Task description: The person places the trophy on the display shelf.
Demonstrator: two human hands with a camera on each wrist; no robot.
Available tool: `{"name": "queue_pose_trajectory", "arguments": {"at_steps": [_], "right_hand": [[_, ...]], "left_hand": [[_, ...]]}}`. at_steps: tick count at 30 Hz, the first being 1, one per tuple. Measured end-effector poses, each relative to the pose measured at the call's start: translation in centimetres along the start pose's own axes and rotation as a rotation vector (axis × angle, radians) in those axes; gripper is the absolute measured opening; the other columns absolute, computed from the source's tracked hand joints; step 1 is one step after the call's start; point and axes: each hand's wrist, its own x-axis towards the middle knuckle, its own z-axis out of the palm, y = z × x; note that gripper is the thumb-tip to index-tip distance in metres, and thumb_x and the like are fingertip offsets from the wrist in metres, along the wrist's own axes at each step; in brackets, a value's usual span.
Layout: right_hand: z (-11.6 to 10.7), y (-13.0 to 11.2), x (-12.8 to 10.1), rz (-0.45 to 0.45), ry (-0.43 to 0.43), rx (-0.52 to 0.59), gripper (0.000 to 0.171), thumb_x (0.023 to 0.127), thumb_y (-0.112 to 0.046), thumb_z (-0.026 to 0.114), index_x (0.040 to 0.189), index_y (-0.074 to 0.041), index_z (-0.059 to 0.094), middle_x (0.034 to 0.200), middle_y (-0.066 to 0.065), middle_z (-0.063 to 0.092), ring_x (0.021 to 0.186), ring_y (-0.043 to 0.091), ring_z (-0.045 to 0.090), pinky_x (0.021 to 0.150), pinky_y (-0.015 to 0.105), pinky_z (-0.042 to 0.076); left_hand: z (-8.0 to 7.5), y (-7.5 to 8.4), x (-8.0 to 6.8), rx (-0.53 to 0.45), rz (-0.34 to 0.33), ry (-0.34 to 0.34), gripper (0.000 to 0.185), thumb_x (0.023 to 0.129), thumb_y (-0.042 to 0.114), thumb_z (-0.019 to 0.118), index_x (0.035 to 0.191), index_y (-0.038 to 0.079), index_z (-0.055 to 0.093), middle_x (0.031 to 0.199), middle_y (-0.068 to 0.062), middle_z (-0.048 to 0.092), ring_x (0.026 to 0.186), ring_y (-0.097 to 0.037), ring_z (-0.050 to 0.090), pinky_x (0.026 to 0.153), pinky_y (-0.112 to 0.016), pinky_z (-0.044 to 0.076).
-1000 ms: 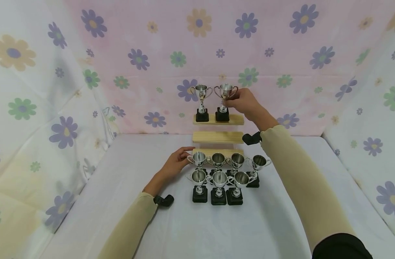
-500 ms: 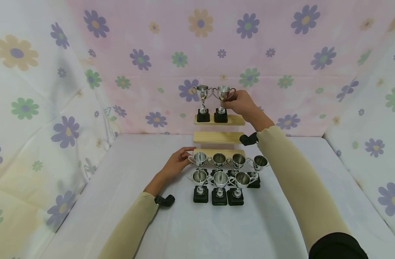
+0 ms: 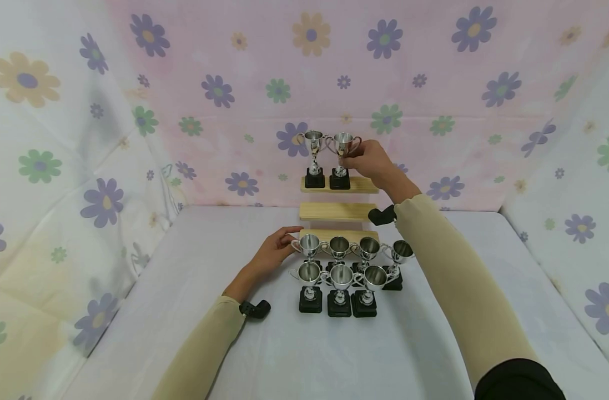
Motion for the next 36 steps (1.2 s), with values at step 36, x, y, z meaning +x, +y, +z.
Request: {"name": "queue_pose_trajectory", "arguments": {"at_steps": [36], "right_hand": [[-0.02,0.16,-0.44,-0.015,-0.014,0.011,0.031,0.102,-0.012,0.071,0.129,0.004,0.064,0.129,0.017,0.061,0.128,0.035,0.055,0.116,0.052,0.041]], "left_hand": [[0.18,0.01,-0.02,0.005,0.001,0.005,0.047,0.107,0.005,0.063,0.153,0.004,0.052,0.109,-0.016,0.076,0.095,-0.011,0.067,0.085,-0.027,0.045]]}}
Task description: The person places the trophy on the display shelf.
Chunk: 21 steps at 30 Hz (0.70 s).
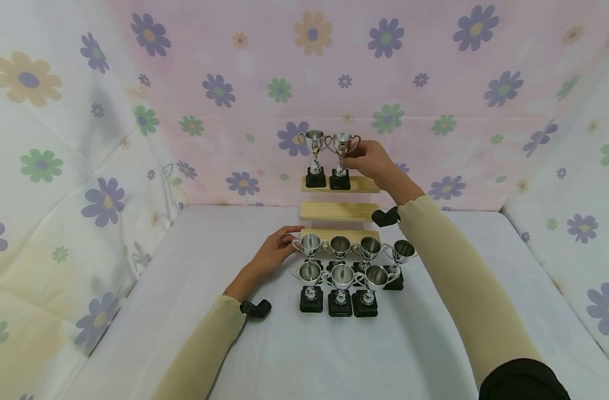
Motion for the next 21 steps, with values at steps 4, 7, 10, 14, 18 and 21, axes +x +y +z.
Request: {"name": "queue_pose_trajectory", "arguments": {"at_steps": [4,7,10,14,18,21], "right_hand": [[-0.7,-0.2,-0.7,-0.003,-0.013,-0.055,0.035,0.103,-0.015,0.071,0.133,0.003,0.063,0.136,0.020,0.059,0.131,0.036,0.054,0.116,0.053,0.040],[-1.3,-0.4,-1.2,-0.001,-0.026,-0.056,0.040,0.104,-0.014,0.069,0.139,0.003,0.060,0.141,0.021,0.058,0.133,0.036,0.053,0.116,0.054,0.039],[-2.0,-0.3,-1.8,-0.004,-0.018,-0.055,0.046,0.104,-0.013,0.068,0.144,0.004,0.056,0.142,0.021,0.057,0.133,0.037,0.052,0.117,0.054,0.039],[-2.9,-0.1,-2.8,-0.013,-0.004,-0.044,0.050,0.103,-0.015,0.069,0.146,0.005,0.054,0.144,0.021,0.056,0.135,0.036,0.051,0.117,0.054,0.038],[-3.6,0.0,-3.8,-0.019,0.006,-0.031,0.050,0.105,-0.018,0.068,0.147,0.004,0.053,0.145,0.020,0.056,0.135,0.034,0.052,0.116,0.053,0.039],[-4.2,0.1,-4.7,-0.022,0.023,-0.046,0.050,0.105,-0.022,0.068,0.147,0.002,0.054,0.143,0.018,0.057,0.132,0.032,0.054,0.110,0.048,0.043]], "left_hand": [[-0.1,-0.1,0.0,0.008,-0.001,-0.001,0.047,0.107,0.006,0.063,0.153,0.004,0.053,0.109,-0.014,0.076,0.096,-0.013,0.066,0.086,-0.027,0.044],[-0.1,0.0,0.0,0.020,-0.007,0.003,0.047,0.107,0.007,0.063,0.153,0.005,0.053,0.110,-0.014,0.076,0.097,-0.014,0.066,0.088,-0.027,0.045],[0.0,0.1,0.0,0.021,-0.014,0.006,0.047,0.107,0.007,0.064,0.153,0.006,0.053,0.110,-0.014,0.076,0.098,-0.014,0.067,0.089,-0.027,0.045],[-0.1,0.0,0.1,0.017,-0.015,0.007,0.047,0.107,0.007,0.064,0.153,0.006,0.053,0.109,-0.013,0.076,0.097,-0.013,0.068,0.088,-0.028,0.046],[-0.2,-0.3,0.1,0.009,-0.008,0.004,0.047,0.107,0.009,0.065,0.153,0.007,0.054,0.108,-0.012,0.076,0.097,-0.012,0.068,0.088,-0.028,0.046],[-0.2,-0.4,0.1,-0.003,-0.006,0.004,0.048,0.106,0.009,0.066,0.152,0.008,0.054,0.108,-0.011,0.076,0.098,-0.012,0.069,0.090,-0.027,0.046]]}}
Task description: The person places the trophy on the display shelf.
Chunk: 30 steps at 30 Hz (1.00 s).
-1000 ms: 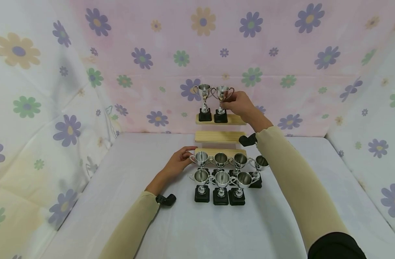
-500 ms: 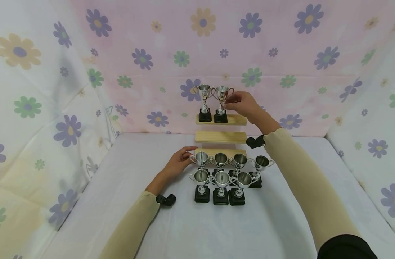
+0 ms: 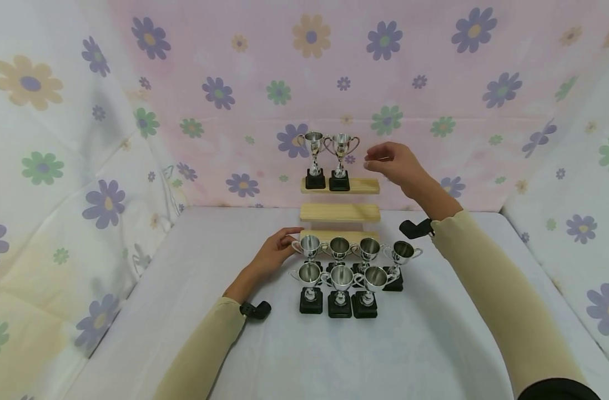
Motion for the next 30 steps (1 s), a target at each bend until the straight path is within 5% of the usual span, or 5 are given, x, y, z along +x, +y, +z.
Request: {"name": "queue_pose_trajectory", "arguments": {"at_steps": [5,13,22,30], "right_hand": [[-0.7,0.3,-1.6,-0.014,0.016,-0.017,0.048,0.106,-0.024,0.067,0.145,0.001,0.055,0.140,0.016,0.059,0.125,0.026,0.057,0.104,0.042,0.044],[-1.4,0.9,-4.1,-0.037,0.045,-0.011,0.045,0.105,-0.022,0.068,0.143,0.000,0.058,0.140,0.017,0.062,0.120,0.015,0.062,0.114,0.044,0.042],[-1.7,2.7,-7.3,-0.069,0.056,-0.015,0.044,0.106,-0.025,0.069,0.141,0.000,0.059,0.135,0.010,0.065,0.112,0.002,0.064,0.096,0.021,0.048],[-1.1,5.3,-10.0,-0.149,0.088,-0.025,0.041,0.107,-0.024,0.067,0.139,0.001,0.060,0.132,0.014,0.065,0.112,0.002,0.065,0.093,0.015,0.050]], "left_hand": [[0.1,0.0,0.0,0.002,-0.003,-0.002,0.047,0.106,0.009,0.066,0.152,0.008,0.054,0.108,-0.012,0.076,0.099,-0.012,0.069,0.090,-0.027,0.046],[0.1,0.2,0.0,0.012,-0.013,-0.001,0.047,0.107,0.008,0.065,0.153,0.009,0.053,0.109,-0.012,0.076,0.098,-0.013,0.069,0.090,-0.028,0.046],[0.1,-0.1,0.0,0.032,-0.010,-0.007,0.048,0.107,0.012,0.066,0.153,0.011,0.054,0.108,-0.009,0.076,0.097,-0.014,0.065,0.090,-0.030,0.044],[0.0,-0.1,-0.1,0.009,-0.007,-0.011,0.047,0.107,0.010,0.065,0.153,0.011,0.054,0.109,-0.011,0.076,0.093,-0.015,0.062,0.085,-0.030,0.043]]}}
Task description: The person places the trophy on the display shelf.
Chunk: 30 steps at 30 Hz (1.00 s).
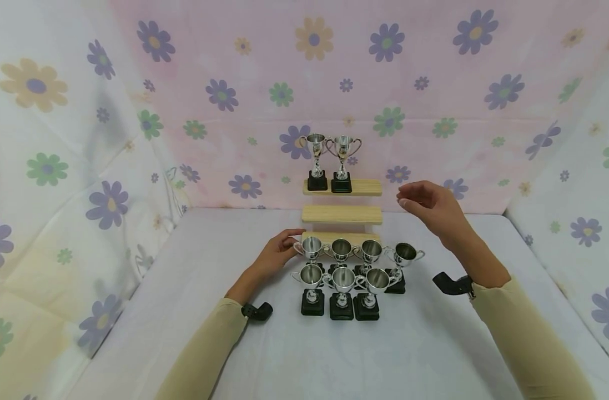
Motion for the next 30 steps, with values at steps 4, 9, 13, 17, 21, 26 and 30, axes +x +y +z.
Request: {"name": "queue_pose_trajectory", "arguments": {"at_steps": [4,9,13,17,21,26,30], "right_hand": [[0.4,1.2,-1.1,-0.040,0.016,0.007,0.038,0.107,-0.021,0.067,0.138,0.000,0.061,0.131,0.015,0.066,0.112,0.002,0.066,0.094,0.015,0.050],[0.6,2.9,-2.4,-0.100,-0.005,0.027,0.036,0.108,-0.016,0.064,0.139,0.001,0.060,0.132,0.017,0.066,0.116,0.004,0.066,0.097,0.015,0.049],[0.6,4.2,-3.1,-0.149,-0.048,0.101,0.034,0.108,-0.009,0.063,0.139,0.003,0.060,0.131,0.017,0.065,0.120,0.011,0.066,0.098,0.017,0.050],[0.5,5.4,-3.6,-0.185,-0.146,0.175,0.036,0.107,-0.001,0.061,0.142,0.007,0.055,0.137,0.020,0.061,0.127,0.017,0.063,0.101,0.021,0.051],[0.5,6.7,-3.9,-0.238,-0.251,0.218,0.041,0.103,0.007,0.060,0.143,0.010,0.051,0.142,0.022,0.056,0.131,0.016,0.060,0.104,0.025,0.050],[0.1,8.1,-3.9,-0.296,-0.346,0.285,0.055,0.094,0.018,0.062,0.146,0.013,0.045,0.146,0.029,0.049,0.137,0.030,0.054,0.112,0.031,0.046],[-0.3,8.8,-3.9,-0.286,-0.410,0.271,0.071,0.089,0.020,0.066,0.154,0.008,0.039,0.150,0.029,0.045,0.141,0.030,0.049,0.114,0.028,0.042]], "left_hand": [[-0.1,0.0,0.0,-0.006,0.005,0.004,0.047,0.107,0.008,0.065,0.153,0.010,0.054,0.108,-0.011,0.076,0.094,-0.014,0.064,0.084,-0.028,0.044],[-0.1,0.0,0.1,-0.015,0.009,0.006,0.048,0.107,0.008,0.065,0.153,0.009,0.054,0.108,-0.012,0.076,0.094,-0.014,0.065,0.084,-0.028,0.044],[-0.1,0.0,0.1,-0.017,0.005,-0.001,0.048,0.107,0.008,0.065,0.153,0.009,0.054,0.108,-0.012,0.076,0.093,-0.015,0.063,0.083,-0.029,0.044],[-0.1,-0.2,0.1,-0.013,0.011,0.000,0.047,0.107,0.008,0.065,0.153,0.009,0.054,0.108,-0.011,0.076,0.091,-0.014,0.061,0.082,-0.028,0.043],[0.0,-0.2,0.1,-0.007,0.013,0.000,0.047,0.107,0.008,0.065,0.153,0.010,0.054,0.108,-0.012,0.076,0.090,-0.014,0.060,0.081,-0.028,0.042],[0.0,0.0,0.0,0.005,0.012,-0.001,0.048,0.107,0.008,0.065,0.153,0.009,0.054,0.109,-0.013,0.076,0.093,-0.014,0.062,0.083,-0.028,0.043],[-0.1,0.1,0.0,-0.006,0.004,0.003,0.048,0.107,0.010,0.065,0.153,0.009,0.053,0.109,-0.011,0.076,0.096,-0.012,0.066,0.086,-0.027,0.045]]}}
